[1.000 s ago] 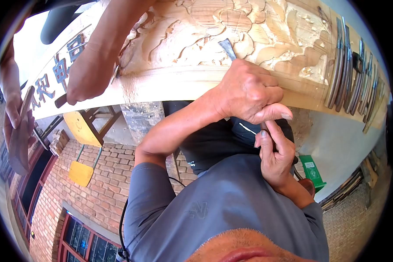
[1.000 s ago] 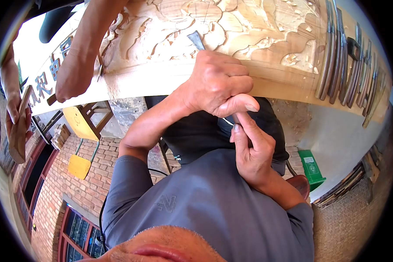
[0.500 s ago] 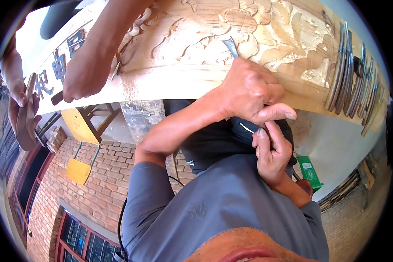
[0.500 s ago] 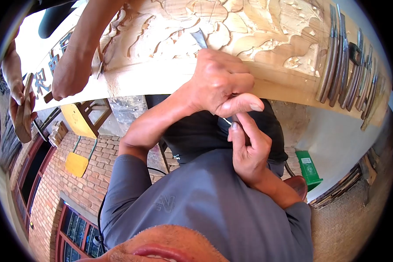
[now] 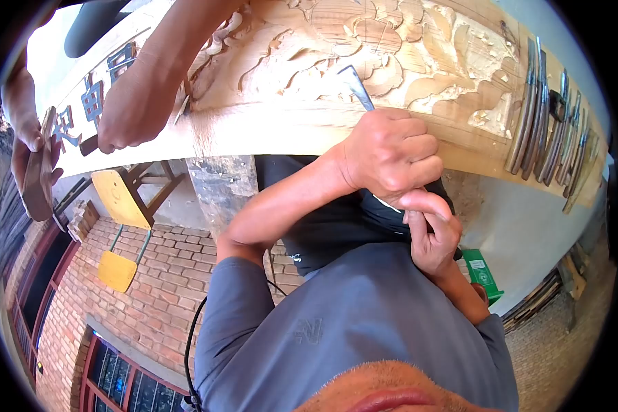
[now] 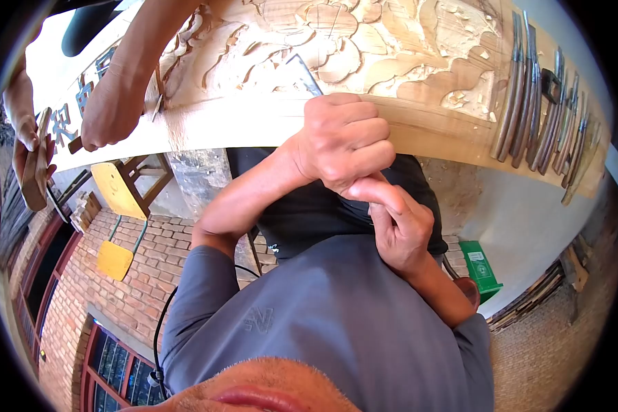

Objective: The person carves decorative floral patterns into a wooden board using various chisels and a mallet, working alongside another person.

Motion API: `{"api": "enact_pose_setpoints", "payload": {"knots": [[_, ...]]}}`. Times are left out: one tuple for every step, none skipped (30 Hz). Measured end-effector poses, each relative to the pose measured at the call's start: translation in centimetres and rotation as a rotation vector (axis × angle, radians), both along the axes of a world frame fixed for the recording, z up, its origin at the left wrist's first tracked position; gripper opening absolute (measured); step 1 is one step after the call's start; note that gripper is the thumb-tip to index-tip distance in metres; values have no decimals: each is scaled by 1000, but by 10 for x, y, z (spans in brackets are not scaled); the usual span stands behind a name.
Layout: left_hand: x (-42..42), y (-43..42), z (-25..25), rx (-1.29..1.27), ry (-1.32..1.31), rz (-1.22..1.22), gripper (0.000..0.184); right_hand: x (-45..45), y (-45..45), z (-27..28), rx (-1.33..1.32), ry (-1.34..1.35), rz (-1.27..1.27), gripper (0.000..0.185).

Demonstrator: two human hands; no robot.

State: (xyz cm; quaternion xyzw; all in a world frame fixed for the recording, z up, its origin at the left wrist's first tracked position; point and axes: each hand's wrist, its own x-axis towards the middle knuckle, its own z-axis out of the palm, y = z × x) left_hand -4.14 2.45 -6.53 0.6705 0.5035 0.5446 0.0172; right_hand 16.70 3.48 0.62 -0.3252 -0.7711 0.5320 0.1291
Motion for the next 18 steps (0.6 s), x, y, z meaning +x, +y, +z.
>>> {"api": "enact_pose_setpoints", "payload": {"knots": [[4, 2, -2, -16, -10, -41, 69, 4, -1, 5, -29, -12, -21, 23], [8, 7, -5, -32, -18, -79, 67, 14, -1, 7, -96, -86, -47, 22], [9, 11, -6, -48, -26, -116, 66, 16, 5, 8, -92, -108, -44, 22], [4, 12, -5, -101, 28, -184, 63, 17, 10, 11, -92, -133, -42, 22], [3, 14, -6, -112, 62, -213, 63, 18, 14, 14, -96, -160, -43, 23], [0, 18, -8, -121, 100, -245, 63, 16, 17, 16, -96, -177, -51, 24], [-4, 22, -10, -129, 142, -278, 63, 15, 20, 12, -52, -150, -53, 23], [-7, 20, -11, -167, 147, -306, 63, 16, 20, 8, -11, -125, -57, 22], [-6, 20, -12, -184, 147, -304, 63, 17, 20, 5, 29, -103, -61, 22], [-5, 19, -13, -200, 147, -302, 64, 19, 18, 4, 11, -99, -76, 23], [-5, 19, -13, -217, 149, -300, 64, 19, 14, 3, -9, -94, -91, 24], [-5, 19, -13, -238, 152, -297, 64, 19, 11, 2, -30, -86, -105, 25], [-5, 19, -12, -260, 153, -296, 65, 20, 11, 3, -40, -97, -98, 26], [-5, 18, -11, -281, 154, -296, 65, 22, 12, 5, -49, -109, -91, 26], [-5, 19, -10, -276, 140, -298, 65, 23, 14, 7, -53, -122, -84, 28], [-6, 20, -9, -270, 125, -299, 66, 22, 14, 9, -59, -127, -90, 27], [-6, 19, -8, -267, 110, -296, 66, 22, 15, 11, -67, -132, -94, 27], [-4, 19, -9, -270, 97, -292, 66, 21, 14, 12, -75, -136, -97, 26]]}}
